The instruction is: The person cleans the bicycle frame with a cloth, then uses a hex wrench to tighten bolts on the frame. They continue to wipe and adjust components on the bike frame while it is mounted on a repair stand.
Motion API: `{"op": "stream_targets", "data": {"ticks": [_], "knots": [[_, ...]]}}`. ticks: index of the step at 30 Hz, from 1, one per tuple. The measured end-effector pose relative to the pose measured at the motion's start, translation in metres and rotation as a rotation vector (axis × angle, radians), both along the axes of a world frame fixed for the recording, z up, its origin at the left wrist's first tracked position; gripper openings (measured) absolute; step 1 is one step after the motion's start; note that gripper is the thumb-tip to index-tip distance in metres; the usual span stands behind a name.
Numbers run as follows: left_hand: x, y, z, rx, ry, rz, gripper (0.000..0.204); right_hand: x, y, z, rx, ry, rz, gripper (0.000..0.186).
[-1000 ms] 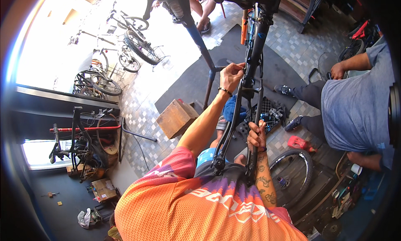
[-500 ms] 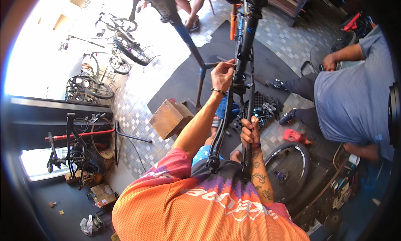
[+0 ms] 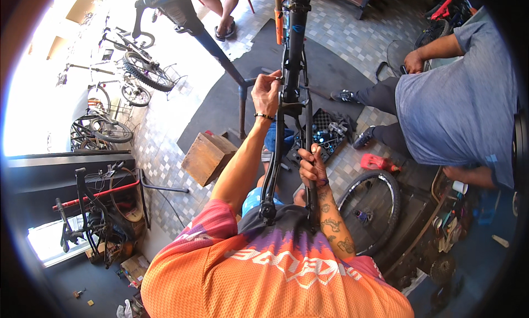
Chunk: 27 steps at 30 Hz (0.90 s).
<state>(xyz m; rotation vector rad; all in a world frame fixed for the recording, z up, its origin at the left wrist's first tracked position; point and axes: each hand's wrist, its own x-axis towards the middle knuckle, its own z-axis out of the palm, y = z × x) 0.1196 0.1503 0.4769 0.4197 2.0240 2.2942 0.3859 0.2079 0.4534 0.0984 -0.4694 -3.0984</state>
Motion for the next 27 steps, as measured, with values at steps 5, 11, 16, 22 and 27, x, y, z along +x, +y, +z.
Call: {"op": "stream_targets", "data": {"ticks": [5, 11, 16, 22, 27], "knots": [[0.009, 0.005, 0.023, -0.108, 0.067, -0.036, 0.014, 0.003, 0.001, -0.009, -0.02, 0.02, -0.03, 0.024], [0.037, 0.03, 0.053, -0.669, 0.365, 0.081, 0.015, 0.004, 0.003, -0.018, -0.017, 0.044, -0.024, 0.024], [0.056, 0.057, 0.043, -0.776, 0.395, 0.187, 0.016, 0.005, 0.004, -0.021, 0.001, 0.05, -0.035, 0.023], [0.057, 0.071, 0.037, -0.825, 0.447, 0.327, 0.019, 0.007, 0.004, -0.024, 0.028, 0.02, -0.028, 0.02], [0.057, 0.075, 0.034, -0.85, 0.46, 0.352, 0.022, 0.006, 0.005, -0.024, 0.062, 0.024, -0.016, 0.017]]}}
